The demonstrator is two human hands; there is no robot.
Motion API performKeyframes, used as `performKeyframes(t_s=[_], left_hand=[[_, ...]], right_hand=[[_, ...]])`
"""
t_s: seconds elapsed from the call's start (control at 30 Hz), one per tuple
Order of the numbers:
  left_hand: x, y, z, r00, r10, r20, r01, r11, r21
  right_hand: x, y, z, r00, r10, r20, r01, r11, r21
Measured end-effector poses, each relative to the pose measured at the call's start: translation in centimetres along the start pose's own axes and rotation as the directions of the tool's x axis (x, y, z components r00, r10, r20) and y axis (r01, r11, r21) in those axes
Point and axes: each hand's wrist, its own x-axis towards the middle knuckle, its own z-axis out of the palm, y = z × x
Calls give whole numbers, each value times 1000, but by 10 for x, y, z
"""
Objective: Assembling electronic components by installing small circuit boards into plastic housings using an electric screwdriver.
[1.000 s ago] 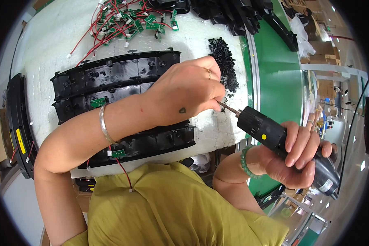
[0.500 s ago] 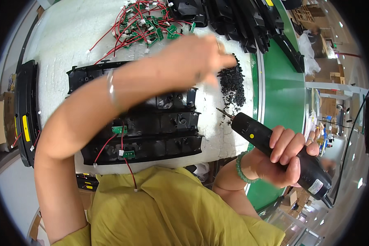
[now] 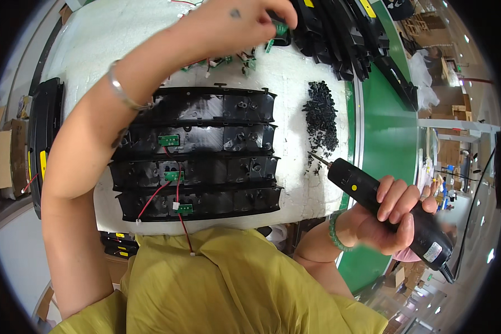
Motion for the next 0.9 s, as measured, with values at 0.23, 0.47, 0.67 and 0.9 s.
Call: performKeyframes(t_s=[0.23, 0.47, 0.67, 0.9], left_hand=[[45, 9, -54, 961, -263, 87, 178, 826, 535], [36, 4, -74, 968, -210, -136, 249, 758, 603], [2, 2, -78, 801, -593, 81, 534, 769, 353], [-8, 31, -103, 604, -762, -232, 790, 611, 47]], right_hand=[[7, 3, 19, 998, -12, 56, 11, 1000, 1], [4, 1, 29, 999, 2, 32, -3, 1000, 28], [7, 8, 40, 994, 23, 105, -24, 1000, 12], [10, 16, 57, 994, 38, 98, -48, 993, 104]])
